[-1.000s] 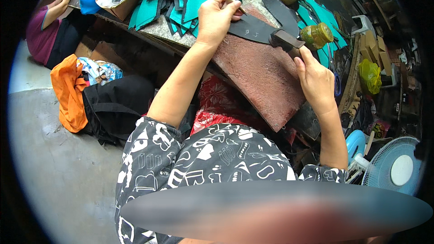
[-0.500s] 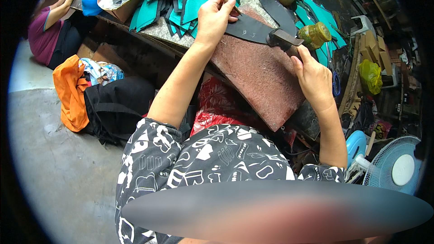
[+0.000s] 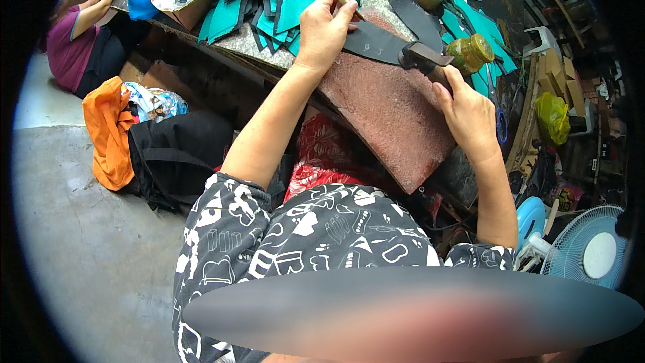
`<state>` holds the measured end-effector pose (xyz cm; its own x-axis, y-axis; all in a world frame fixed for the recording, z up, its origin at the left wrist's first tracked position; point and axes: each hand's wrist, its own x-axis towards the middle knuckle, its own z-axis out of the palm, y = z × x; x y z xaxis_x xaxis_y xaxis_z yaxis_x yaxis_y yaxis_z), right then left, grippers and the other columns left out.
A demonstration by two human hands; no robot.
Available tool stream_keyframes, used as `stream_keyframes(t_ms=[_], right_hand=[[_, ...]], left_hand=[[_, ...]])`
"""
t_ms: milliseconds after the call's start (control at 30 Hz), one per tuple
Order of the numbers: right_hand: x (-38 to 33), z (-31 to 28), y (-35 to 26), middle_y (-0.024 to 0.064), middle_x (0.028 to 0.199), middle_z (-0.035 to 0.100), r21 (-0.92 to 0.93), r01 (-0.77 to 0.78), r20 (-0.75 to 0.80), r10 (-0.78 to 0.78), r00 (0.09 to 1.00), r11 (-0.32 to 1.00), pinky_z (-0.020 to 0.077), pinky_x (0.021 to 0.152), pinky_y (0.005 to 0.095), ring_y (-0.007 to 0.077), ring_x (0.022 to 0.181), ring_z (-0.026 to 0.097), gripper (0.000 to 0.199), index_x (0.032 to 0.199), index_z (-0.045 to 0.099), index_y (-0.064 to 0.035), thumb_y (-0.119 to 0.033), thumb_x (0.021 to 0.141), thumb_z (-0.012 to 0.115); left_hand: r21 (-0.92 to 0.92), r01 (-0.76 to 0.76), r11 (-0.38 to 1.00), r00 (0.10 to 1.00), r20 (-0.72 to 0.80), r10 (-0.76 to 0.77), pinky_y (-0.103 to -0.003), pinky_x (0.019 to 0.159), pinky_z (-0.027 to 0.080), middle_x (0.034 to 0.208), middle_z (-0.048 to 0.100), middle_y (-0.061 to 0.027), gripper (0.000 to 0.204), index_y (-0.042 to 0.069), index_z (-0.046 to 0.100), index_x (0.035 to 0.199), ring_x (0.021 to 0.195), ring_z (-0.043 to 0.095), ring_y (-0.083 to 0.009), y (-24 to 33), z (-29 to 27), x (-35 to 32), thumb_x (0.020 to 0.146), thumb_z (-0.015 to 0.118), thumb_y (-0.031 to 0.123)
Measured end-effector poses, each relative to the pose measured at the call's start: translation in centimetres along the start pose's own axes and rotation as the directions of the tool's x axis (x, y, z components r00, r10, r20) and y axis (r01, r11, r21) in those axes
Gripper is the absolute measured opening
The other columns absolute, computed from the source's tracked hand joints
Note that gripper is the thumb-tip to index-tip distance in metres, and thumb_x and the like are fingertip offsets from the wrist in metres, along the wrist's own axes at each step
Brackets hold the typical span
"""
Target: The person retrieves a small metal fastener from a container and places it onto a black shoe component. They then use a hammer to tap the fastener into place on a reddish work block. Finally, they pick up a yellow shoe component and place it on the block.
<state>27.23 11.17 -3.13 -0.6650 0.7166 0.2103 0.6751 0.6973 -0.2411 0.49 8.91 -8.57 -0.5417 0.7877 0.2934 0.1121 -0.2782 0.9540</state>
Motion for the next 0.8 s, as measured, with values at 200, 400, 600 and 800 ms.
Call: stream_keyframes(t_ms=[200,400,600,800], right_hand=[[-0.02,-0.16,0.05,0.0168,0.094,0.069,0.017,-0.014,0.034,0.014,0.999,1.000,0.0546,0.071,0.0444,0.0360,0.083,0.068,0.041,0.126,0.054,-0.0137,-0.026,0.088,0.064],[0.14,-0.20,-0.05,0.0171,0.095,0.070,0.012,-0.024,0.039,0.023,0.999,1.000,0.0546,0.072,0.0441,0.0359,0.083,0.068,0.041,0.127,0.055,-0.0138,-0.026,0.088,0.064],[0.35,-0.32,-0.08,0.0175,0.092,0.069,0.012,-0.036,0.049,0.035,0.998,0.999,0.0547,0.071,0.0441,0.0355,0.082,0.069,0.041,0.127,0.056,-0.0152,-0.025,0.088,0.065],[0.36,-0.26,-0.10,0.0188,0.090,0.069,0.017,-0.047,0.044,0.046,0.998,0.999,0.0547,0.071,0.0442,0.0356,0.082,0.069,0.040,0.126,0.056,-0.0154,-0.025,0.088,0.065]], left_hand=[[-0.003,-0.002,1.000,1.000,-0.013,0.002,-0.025,0.061,0.057,0.080,0.067,-0.0038,0.011,0.000,0.063,0.094,0.073,0.066,-0.0088,-0.17,-0.25,0.03,0.093,0.064,0.011],[-0.086,-0.046,0.995,0.997,-0.066,0.040,-0.024,0.059,0.058,0.080,0.066,-0.0045,0.011,-0.001,0.062,0.093,0.072,0.066,-0.0096,-0.63,-0.29,0.29,0.094,0.064,0.010],[-0.107,-0.014,0.994,0.996,-0.085,0.005,-0.023,0.059,0.058,0.080,0.067,-0.0042,0.010,0.000,0.063,0.092,0.071,0.066,-0.0088,-0.73,-0.36,0.29,0.094,0.064,0.010],[-0.020,0.087,0.996,0.989,-0.115,-0.088,-0.022,0.058,0.051,0.082,0.061,-0.0037,0.011,0.003,0.057,0.097,0.065,0.061,-0.0094,-0.51,-0.82,0.47,0.096,0.061,0.013]])
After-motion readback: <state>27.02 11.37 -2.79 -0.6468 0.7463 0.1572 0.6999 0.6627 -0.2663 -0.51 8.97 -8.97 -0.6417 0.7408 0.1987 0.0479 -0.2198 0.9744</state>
